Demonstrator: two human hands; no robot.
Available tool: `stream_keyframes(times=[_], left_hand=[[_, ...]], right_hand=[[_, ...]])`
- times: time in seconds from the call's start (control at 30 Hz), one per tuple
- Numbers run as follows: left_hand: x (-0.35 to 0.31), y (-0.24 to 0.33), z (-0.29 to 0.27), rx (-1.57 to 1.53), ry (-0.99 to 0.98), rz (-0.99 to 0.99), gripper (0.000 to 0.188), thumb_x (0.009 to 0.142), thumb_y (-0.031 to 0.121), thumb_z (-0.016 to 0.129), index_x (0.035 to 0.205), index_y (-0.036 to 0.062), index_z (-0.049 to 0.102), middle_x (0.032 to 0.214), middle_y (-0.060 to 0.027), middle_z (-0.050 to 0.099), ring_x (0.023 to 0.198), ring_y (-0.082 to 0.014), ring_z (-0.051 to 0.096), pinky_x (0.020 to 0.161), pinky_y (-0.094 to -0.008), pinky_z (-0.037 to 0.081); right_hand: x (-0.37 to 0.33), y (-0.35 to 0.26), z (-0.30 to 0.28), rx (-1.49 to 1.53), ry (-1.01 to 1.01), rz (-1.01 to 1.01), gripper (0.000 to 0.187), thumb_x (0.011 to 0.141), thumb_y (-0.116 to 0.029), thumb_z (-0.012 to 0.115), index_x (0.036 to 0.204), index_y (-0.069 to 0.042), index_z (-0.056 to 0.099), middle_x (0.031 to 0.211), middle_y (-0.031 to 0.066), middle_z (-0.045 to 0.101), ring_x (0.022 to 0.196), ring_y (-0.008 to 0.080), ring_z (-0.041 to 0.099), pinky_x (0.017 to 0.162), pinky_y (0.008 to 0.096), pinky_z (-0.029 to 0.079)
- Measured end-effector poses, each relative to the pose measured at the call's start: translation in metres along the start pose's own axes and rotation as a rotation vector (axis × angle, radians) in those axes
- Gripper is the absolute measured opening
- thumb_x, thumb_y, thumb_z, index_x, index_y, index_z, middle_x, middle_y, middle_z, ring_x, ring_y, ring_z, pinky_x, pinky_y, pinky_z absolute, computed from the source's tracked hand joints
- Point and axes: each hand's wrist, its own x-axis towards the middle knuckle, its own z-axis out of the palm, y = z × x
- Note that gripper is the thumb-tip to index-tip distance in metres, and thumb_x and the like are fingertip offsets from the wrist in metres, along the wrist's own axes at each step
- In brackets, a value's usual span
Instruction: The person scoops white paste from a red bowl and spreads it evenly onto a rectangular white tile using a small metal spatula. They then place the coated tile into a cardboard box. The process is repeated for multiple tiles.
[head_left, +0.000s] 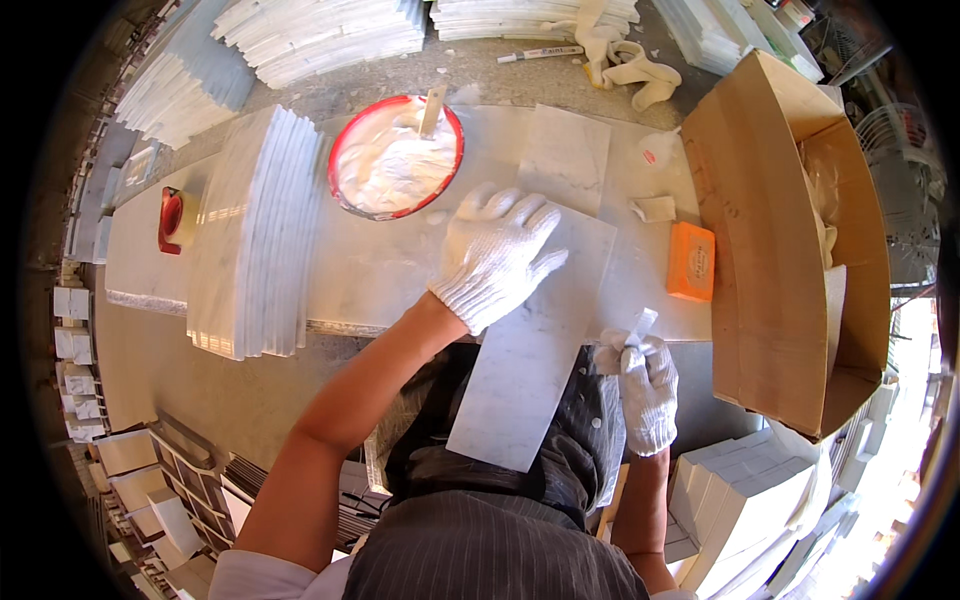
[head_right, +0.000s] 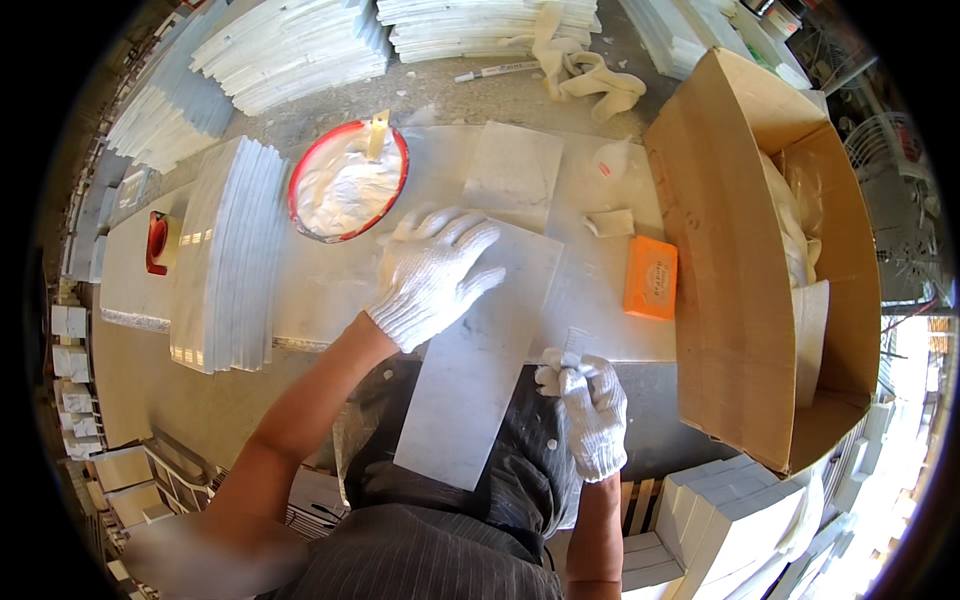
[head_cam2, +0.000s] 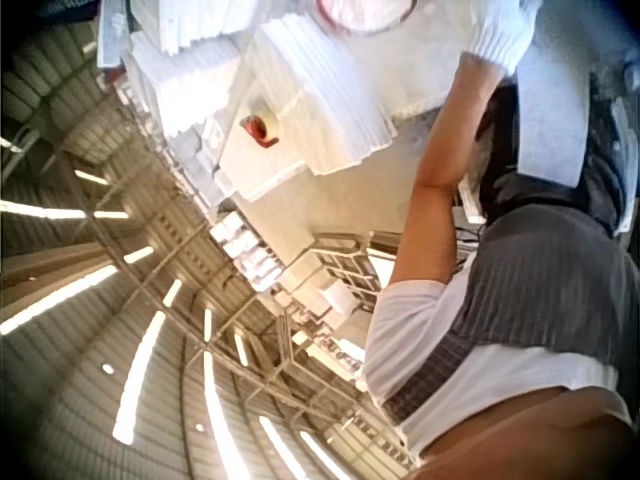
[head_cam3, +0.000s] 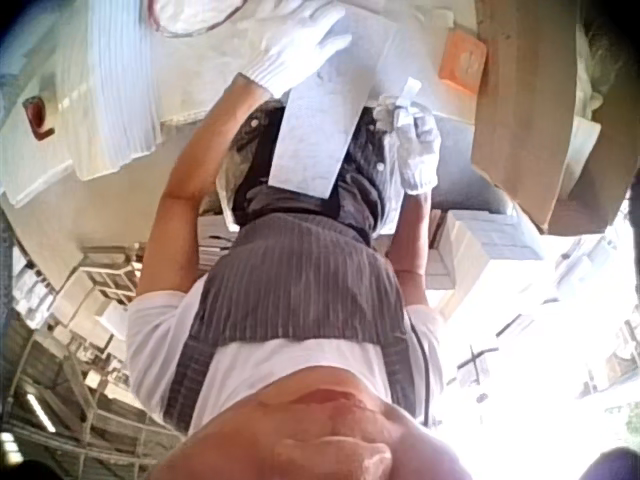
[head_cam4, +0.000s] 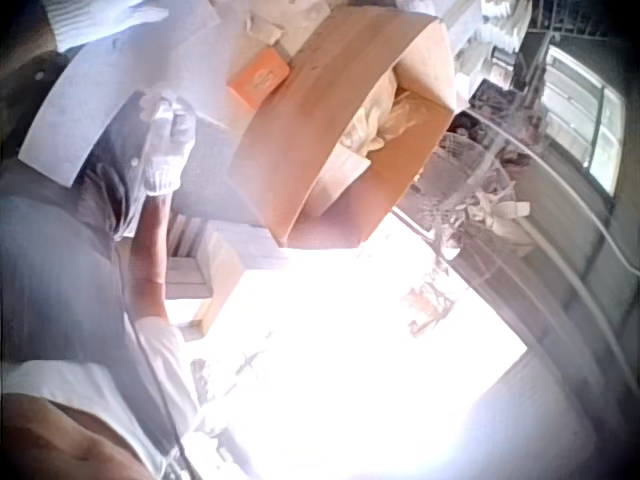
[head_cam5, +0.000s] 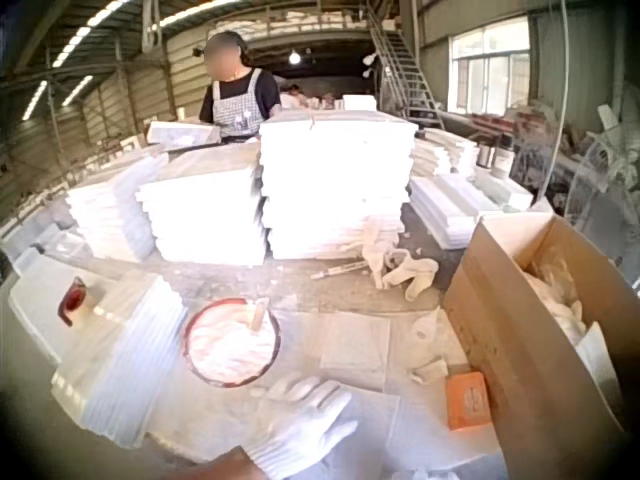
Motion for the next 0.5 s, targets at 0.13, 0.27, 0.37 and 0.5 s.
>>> stream_keyframes(times=[0.13,0.27,0.37,0.5], left_hand=[[-0.002,0.003,-0.005,-0.035,-0.043,-0.022,0.037,0.084,0.040,0.070,0.108,0.0115,0.066,0.114,-0.0054,0.068,0.104,-0.0268,0.063,0.094,-0.0432,0.046],[-0.024,0.014,-0.009,-0.108,0.022,0.013,0.036,0.085,0.039,0.069,0.109,0.0117,0.067,0.110,-0.0062,0.068,0.100,-0.0279,0.062,0.090,-0.0438,0.047],[-0.042,0.017,-0.013,-0.227,0.037,-0.036,0.033,0.082,0.031,0.073,0.108,0.0104,0.066,0.110,-0.0072,0.068,0.102,-0.0290,0.061,0.091,-0.0455,0.046],[-0.065,0.028,-0.011,-0.268,0.090,-0.044,0.035,0.077,0.023,0.076,0.107,0.0105,0.064,0.115,-0.0076,0.064,0.107,-0.0322,0.059,0.092,-0.0482,0.047]], right_hand=[[0.008,-0.009,0.003,-0.021,0.018,-0.052,0.017,0.101,-0.010,0.053,0.110,0.003,0.060,0.103,0.0126,0.070,0.086,0.0177,0.069,0.076,0.0322,0.057],[0.013,-0.017,0.008,-0.088,0.067,-0.058,0.016,0.100,-0.011,0.056,0.110,0.001,0.062,0.094,0.0077,0.068,0.075,0.0118,0.063,0.067,0.0272,0.053],[0.024,-0.016,0.010,-0.094,0.043,-0.081,0.021,0.098,-0.010,0.060,0.115,-0.001,0.066,0.096,0.0059,0.068,0.075,0.0099,0.061,0.067,0.0257,0.052],[0.045,-0.039,0.039,-0.156,0.055,-0.098,0.031,0.094,-0.011,0.067,0.124,-0.005,0.068,0.099,0.0042,0.068,0.073,0.0081,0.059,0.065,0.0243,0.050]])
